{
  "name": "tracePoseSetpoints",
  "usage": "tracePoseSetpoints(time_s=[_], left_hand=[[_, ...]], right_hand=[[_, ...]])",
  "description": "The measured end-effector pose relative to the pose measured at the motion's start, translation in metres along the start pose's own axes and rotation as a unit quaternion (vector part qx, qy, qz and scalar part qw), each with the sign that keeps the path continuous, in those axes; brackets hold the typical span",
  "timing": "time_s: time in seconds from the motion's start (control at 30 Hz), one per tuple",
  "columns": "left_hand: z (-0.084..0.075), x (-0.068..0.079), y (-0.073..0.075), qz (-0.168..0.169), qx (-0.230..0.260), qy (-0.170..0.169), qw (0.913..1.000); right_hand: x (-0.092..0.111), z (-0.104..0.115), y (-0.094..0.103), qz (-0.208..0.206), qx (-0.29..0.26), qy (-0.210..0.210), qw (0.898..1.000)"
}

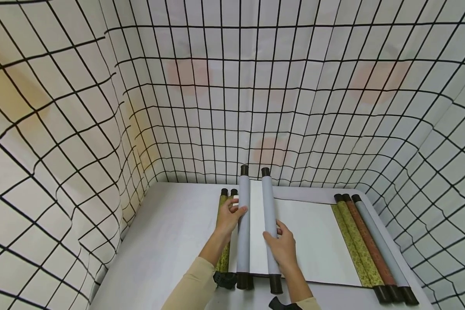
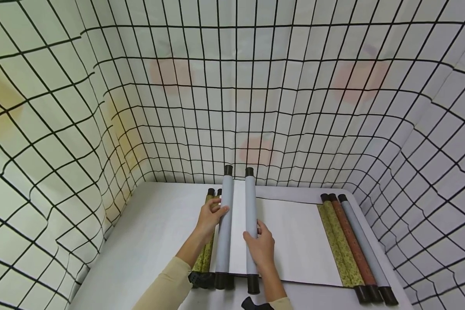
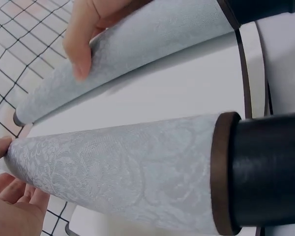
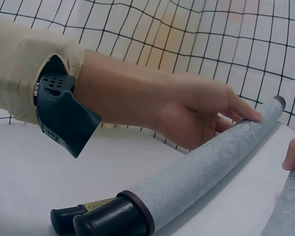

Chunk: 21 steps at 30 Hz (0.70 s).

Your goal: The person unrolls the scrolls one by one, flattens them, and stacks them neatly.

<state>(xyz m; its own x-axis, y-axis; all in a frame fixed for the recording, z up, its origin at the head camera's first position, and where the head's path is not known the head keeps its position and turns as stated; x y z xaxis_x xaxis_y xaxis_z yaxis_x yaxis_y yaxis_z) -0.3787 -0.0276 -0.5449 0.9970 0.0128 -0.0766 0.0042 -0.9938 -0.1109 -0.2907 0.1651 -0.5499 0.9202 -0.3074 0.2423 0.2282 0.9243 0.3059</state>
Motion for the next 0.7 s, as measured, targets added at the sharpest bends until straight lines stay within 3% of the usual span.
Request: tracePoseSetpoints(time_s=[0.3,0.7], left_hand=[[-0.0022,-0.0007,0.0016,-0.004,0.020,-0.002,0.9998],[-0.0096,-0.0014,0.0039,0.008,0.010,-0.019,0.9997]], right_hand=[[0.0004,0.0024,0.0016,-0.006,0.022,0.003,1.000],[-0.0029,0.0085,0.0028,-0.023,0.063,0.047,0.997]])
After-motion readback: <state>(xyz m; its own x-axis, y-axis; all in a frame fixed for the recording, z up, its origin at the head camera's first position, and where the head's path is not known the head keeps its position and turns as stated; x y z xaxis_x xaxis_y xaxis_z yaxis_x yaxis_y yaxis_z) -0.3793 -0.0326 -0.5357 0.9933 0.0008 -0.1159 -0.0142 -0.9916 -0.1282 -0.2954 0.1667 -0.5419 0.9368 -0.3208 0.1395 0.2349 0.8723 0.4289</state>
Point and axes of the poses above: each hand's wrist, its own x-axis away from the middle knuckle, its own y-axis out of the back of the hand, z = x × y, the point moved 8 cm from there along -x, towards the middle knuckle, and after that the axes turned 10 degrees about -y, right-handed, at the moved point
